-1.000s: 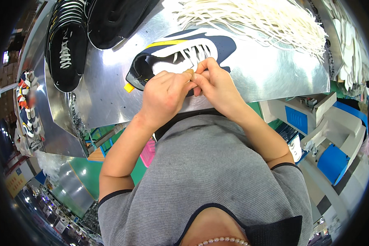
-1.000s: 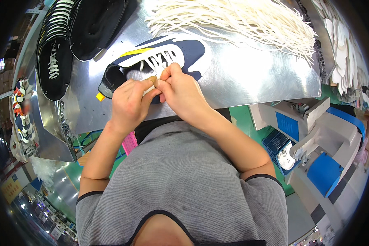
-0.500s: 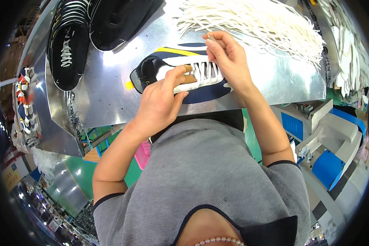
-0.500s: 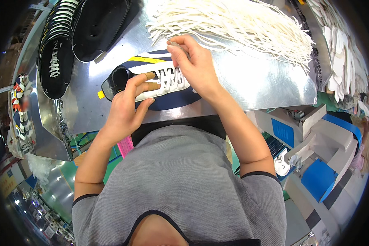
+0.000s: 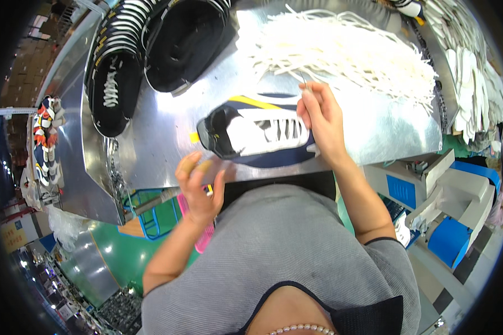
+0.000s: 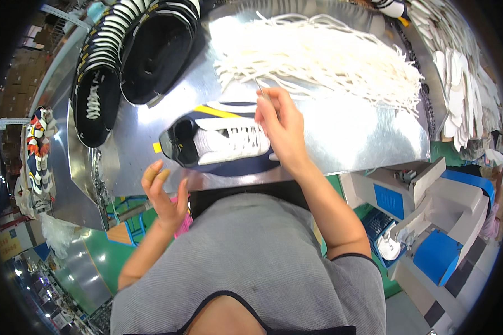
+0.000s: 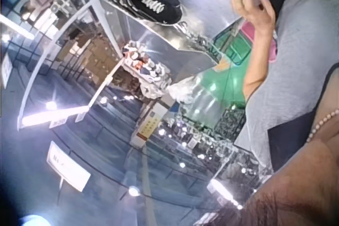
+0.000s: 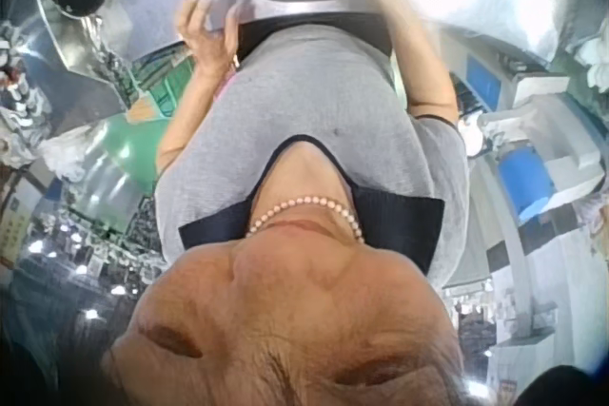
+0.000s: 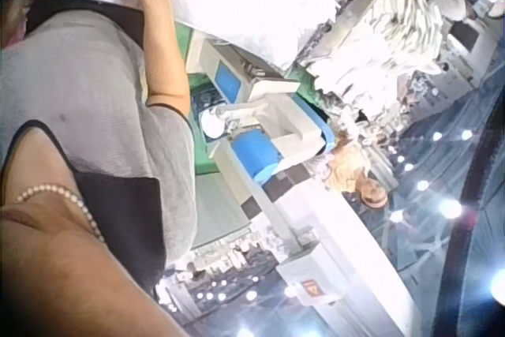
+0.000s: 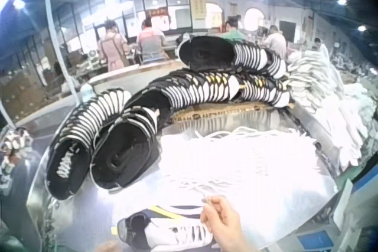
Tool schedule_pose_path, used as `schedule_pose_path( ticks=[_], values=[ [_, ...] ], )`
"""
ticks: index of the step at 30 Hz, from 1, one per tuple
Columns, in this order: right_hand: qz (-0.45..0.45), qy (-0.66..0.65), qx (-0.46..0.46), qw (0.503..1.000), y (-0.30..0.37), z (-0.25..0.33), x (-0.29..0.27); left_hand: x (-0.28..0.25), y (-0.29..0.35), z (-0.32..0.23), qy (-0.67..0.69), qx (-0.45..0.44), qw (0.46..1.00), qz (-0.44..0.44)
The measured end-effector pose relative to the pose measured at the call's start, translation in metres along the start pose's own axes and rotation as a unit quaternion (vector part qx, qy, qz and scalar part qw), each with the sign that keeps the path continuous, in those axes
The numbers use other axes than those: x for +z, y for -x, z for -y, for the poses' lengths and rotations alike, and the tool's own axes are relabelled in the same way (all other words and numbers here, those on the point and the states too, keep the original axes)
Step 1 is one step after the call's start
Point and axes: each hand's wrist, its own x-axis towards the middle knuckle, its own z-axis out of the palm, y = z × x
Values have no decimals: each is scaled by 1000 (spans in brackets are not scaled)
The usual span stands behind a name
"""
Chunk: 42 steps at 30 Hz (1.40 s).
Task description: The person laces several blue, white, and yellow shoe uppers by hand, threading white laces through the eyelets and securing them at the tongue.
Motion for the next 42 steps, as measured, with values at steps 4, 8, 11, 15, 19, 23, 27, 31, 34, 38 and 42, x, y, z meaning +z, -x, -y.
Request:
schedule_pose_path(
  ticks=[4, 8, 11, 15, 19, 23, 27, 31, 34, 38, 42],
  values=[
    [39, -43, 65, 996, 3, 9, 24, 3, 2, -28, 517, -470, 715, -22],
    [107, -115, 73, 985, -12, 0, 48, -8, 7, 21, 836, -496, 236, -11],
    [195, -140, 131, 962, -10, -1, 81, -49, -40, 16, 778, -382, 494, -69],
    [205, -75, 110, 970, -6, -2, 74, -124, -98, 3, 343, -385, 854, -62],
    [62, 29, -14, 998, -14, -34, 29, -61, -129, 120, -204, -264, 941, 65],
    [39, 359, -124, 924, -12, 12, 13, -10, -144, 284, -358, -267, 894, 44],
    [39, 439, -217, 871, -33, 14, -1, -8, -141, 338, -315, -313, 895, 34],
    [53, 493, -276, 823, -81, 18, 1, 6, -124, 279, -255, -130, 958, -32],
    [21, 520, -324, 790, -117, 23, 15, 3, -111, 208, -30, -217, 972, -81],
    [15, 621, -283, 731, -134, 14, 8, 26, -129, 171, -53, -217, 968, -116],
    [12, 493, -203, 846, -124, 35, 14, 22, -136, 180, -96, -303, 941, -118]
  ],
)
